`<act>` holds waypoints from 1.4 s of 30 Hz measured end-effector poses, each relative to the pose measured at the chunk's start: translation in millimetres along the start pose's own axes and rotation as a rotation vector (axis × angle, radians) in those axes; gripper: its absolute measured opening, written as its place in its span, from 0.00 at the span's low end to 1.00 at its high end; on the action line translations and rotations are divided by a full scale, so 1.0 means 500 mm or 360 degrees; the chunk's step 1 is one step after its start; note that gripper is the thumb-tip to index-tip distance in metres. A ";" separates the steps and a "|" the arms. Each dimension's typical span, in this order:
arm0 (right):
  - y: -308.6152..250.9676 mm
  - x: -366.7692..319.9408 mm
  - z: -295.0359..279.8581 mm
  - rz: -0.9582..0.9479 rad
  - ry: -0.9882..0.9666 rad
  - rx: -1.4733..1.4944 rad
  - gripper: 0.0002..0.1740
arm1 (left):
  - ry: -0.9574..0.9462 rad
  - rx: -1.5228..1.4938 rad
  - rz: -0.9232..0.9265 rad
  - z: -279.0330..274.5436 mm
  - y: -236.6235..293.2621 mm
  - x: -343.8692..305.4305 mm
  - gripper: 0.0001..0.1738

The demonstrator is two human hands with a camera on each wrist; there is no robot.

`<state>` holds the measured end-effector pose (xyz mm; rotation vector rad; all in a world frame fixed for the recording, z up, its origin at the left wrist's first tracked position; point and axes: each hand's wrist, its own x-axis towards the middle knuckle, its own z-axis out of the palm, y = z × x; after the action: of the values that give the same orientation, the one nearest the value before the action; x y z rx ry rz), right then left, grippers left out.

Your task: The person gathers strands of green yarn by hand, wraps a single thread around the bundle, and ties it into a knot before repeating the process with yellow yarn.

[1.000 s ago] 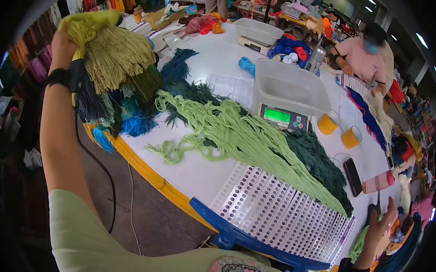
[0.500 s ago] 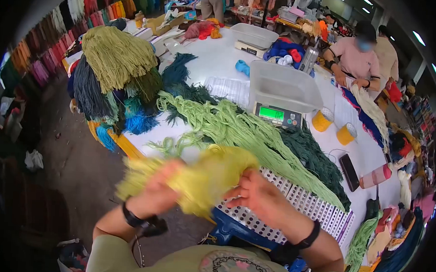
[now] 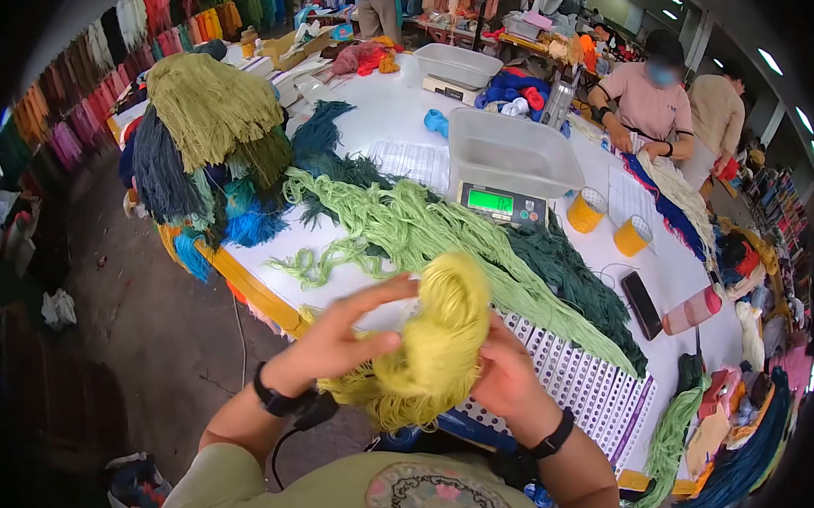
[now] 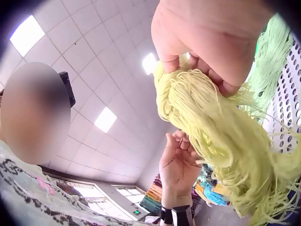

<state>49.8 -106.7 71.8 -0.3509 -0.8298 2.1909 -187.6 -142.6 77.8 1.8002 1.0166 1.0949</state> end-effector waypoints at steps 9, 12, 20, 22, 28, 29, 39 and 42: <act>0.038 0.022 -0.021 -0.0032 0.0655 -0.0479 0.24 | 0.0154 -0.0981 -0.0112 0.113 0.009 0.012 0.36; 0.011 0.004 -0.025 -0.0585 0.0264 -0.1164 0.27 | 0.0564 -0.0964 -0.0194 0.106 0.016 0.027 0.30; -0.013 -0.003 0.008 -0.0987 0.0432 -0.2032 0.26 | 0.0728 -0.0380 -0.0180 0.112 0.046 0.041 0.29; -0.050 -0.013 0.002 -0.1135 0.0430 -0.2097 0.26 | 0.0959 -0.0143 0.0249 0.089 0.043 0.037 0.31; -0.097 -0.041 0.038 -0.1544 -0.0069 -0.2712 0.25 | 0.0146 0.0215 0.0204 0.081 0.113 0.065 0.30; -0.102 -0.044 0.036 -0.1548 -0.0068 -0.2716 0.25 | -0.0012 0.0048 0.0058 0.085 0.096 0.069 0.31; -0.090 -0.044 -0.047 -0.0871 -0.0152 -0.1667 0.20 | 0.0349 -0.1350 -0.0275 0.088 0.058 0.063 0.18; -0.056 -0.035 -0.073 -0.0472 -0.0019 -0.0813 0.19 | 0.0440 -0.1621 -0.0277 0.079 0.068 0.076 0.17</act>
<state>94.6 -88.9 62.9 -0.4296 -1.3562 1.6913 -131.5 -129.3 106.8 0.7463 0.5547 1.4143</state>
